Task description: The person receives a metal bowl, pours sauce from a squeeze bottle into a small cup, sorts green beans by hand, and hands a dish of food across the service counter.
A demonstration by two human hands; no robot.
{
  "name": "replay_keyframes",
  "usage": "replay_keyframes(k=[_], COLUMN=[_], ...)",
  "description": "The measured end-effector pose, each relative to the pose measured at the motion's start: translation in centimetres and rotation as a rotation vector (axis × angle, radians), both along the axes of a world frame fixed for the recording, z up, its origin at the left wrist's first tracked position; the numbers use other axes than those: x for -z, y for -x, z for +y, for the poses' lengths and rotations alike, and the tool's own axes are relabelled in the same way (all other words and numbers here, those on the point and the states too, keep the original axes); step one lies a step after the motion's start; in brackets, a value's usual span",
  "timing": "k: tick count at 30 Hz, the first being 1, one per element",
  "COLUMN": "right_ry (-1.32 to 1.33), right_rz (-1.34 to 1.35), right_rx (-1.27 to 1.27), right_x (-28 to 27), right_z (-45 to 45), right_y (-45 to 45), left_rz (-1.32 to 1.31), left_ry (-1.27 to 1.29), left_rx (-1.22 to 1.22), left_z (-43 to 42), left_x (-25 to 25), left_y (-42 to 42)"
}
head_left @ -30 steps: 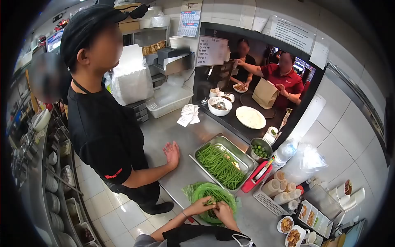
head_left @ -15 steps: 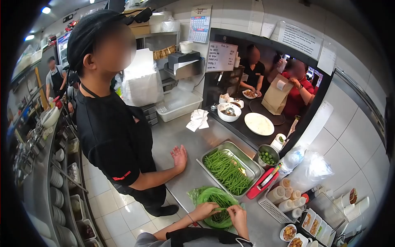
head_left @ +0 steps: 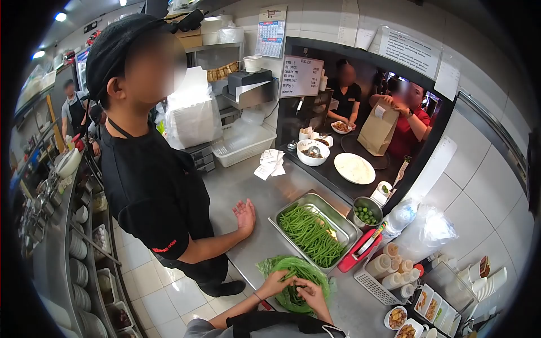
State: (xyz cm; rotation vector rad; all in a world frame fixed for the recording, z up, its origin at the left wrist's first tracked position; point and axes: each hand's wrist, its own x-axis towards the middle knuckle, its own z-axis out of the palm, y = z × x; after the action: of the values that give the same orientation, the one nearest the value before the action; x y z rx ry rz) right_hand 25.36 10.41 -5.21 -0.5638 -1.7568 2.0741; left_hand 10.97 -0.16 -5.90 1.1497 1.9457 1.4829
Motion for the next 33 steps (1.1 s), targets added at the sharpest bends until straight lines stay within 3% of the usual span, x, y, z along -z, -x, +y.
replay_keyframes(k=[3,5,6,8,11,16,18,19,20,21,23,25,26,29,30,32,33], right_ry=[0.065,0.103,0.134,0.174,0.214,0.210,-0.206,-0.206,-0.516,-0.824,-0.948,-0.951,-0.904,-0.844,-0.833,-0.892,-0.885], right_rz=[-0.066,-0.077,-0.086,-0.100,-0.096,-0.019,-0.117,-0.122,-0.190,-0.257,-0.290,-0.428,-0.442,-0.331,-0.356,-0.393,-0.402], right_rx=[-0.051,-0.045,-0.045,0.000,0.085,0.168,-0.002,0.001,-0.062,-0.127,-0.129,-0.044,-0.115,-0.007,0.051,-0.106,-0.079], right_x=[0.7,1.8,2.1,2.1,2.4,1.3,1.3,0.9,0.5,0.0,1.2,0.6,0.7,0.7,0.7,0.9,1.4], right_z=[0.3,1.2,1.7,2.1,2.6,2.5,2.3,1.9,1.5,0.9,-0.1,-0.9,-0.2,0.3,0.1,-0.2,-0.4], right_y=[-0.1,-0.5,-0.6,-0.9,-1.4,-1.7,-1.7,-1.7,-1.3,-0.9,-0.5,-0.7,-1.0,-1.0,-1.3,-0.8,-0.7], left_rz=[-0.041,-0.219,-0.218,-0.455,-0.626,-0.731,-0.767,-0.477,-0.184,-0.186,-0.043,-0.058,-0.230,-0.909,-0.908,-1.311,-1.312], left_ry=[0.053,-0.128,-0.130,-0.086,-0.013,-0.033,-0.043,-0.123,-0.202,-0.203,-0.034,-0.088,-0.075,-0.010,0.019,-0.242,-0.222], left_rx=[0.026,0.036,0.039,0.055,0.052,0.065,0.072,0.082,0.089,0.091,0.131,0.145,0.072,0.027,0.084,0.112,0.135], left_z=[0.7,1.2,1.2,1.0,1.1,0.8,0.9,1.1,1.3,1.3,1.1,1.1,0.9,0.6,0.4,0.4,0.9], left_x=[0.9,1.7,0.9,-1.4,-1.3,-2.1,-1.6,-1.2,-0.9,-1.6,-3.0,-4.1,-4.6,-2.9,-1.7,-0.1,-1.2], left_y=[0.0,0.3,0.2,-0.2,0.0,0.4,0.4,0.0,-0.1,-0.4,-1.1,-1.7,-1.8,-0.3,0.0,0.8,0.3])
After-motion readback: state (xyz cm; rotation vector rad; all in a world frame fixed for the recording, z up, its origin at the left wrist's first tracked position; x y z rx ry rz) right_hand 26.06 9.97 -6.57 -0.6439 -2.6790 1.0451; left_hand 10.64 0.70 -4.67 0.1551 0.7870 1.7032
